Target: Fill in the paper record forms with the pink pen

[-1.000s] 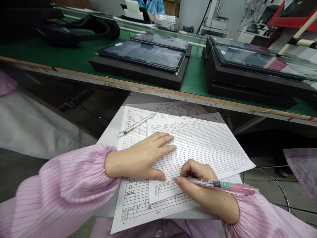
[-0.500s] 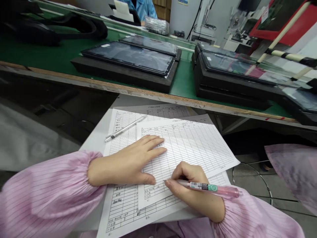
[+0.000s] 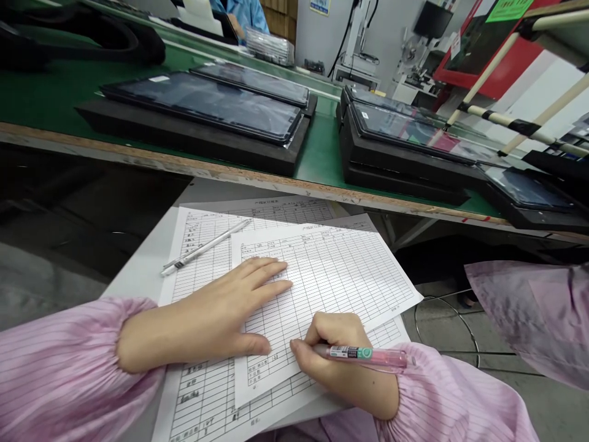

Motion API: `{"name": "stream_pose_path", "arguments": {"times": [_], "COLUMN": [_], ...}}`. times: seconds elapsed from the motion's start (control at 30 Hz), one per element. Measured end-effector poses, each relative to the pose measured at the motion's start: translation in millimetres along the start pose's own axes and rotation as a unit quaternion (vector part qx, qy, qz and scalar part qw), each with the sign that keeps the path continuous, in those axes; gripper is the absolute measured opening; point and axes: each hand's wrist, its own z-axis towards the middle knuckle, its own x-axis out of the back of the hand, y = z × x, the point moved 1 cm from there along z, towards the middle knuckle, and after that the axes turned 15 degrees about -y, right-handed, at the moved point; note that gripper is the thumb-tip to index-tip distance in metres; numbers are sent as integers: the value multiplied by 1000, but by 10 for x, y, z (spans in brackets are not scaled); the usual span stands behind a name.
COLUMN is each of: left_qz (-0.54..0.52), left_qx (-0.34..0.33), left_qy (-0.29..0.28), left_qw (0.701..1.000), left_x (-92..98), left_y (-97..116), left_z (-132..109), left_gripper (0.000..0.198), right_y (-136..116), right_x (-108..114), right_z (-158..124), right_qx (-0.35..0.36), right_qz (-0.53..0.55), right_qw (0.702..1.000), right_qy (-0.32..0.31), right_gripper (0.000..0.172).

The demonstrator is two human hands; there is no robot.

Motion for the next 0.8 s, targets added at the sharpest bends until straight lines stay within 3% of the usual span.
{"name": "stream_pose_path", "arguments": {"times": [0.8], "left_qz": [14], "left_qx": [15], "left_qy": [-11], "left_qw": [1000], "left_x": [-37], "left_y": [-9], "left_z": [-11], "left_gripper": [74], "right_y": [2], "right_x": [-6], "right_z": [11], "right_qx": [25], "right_qz": [-6], "right_qw": [1000], "right_qy": [10], "right_gripper": [27]}}
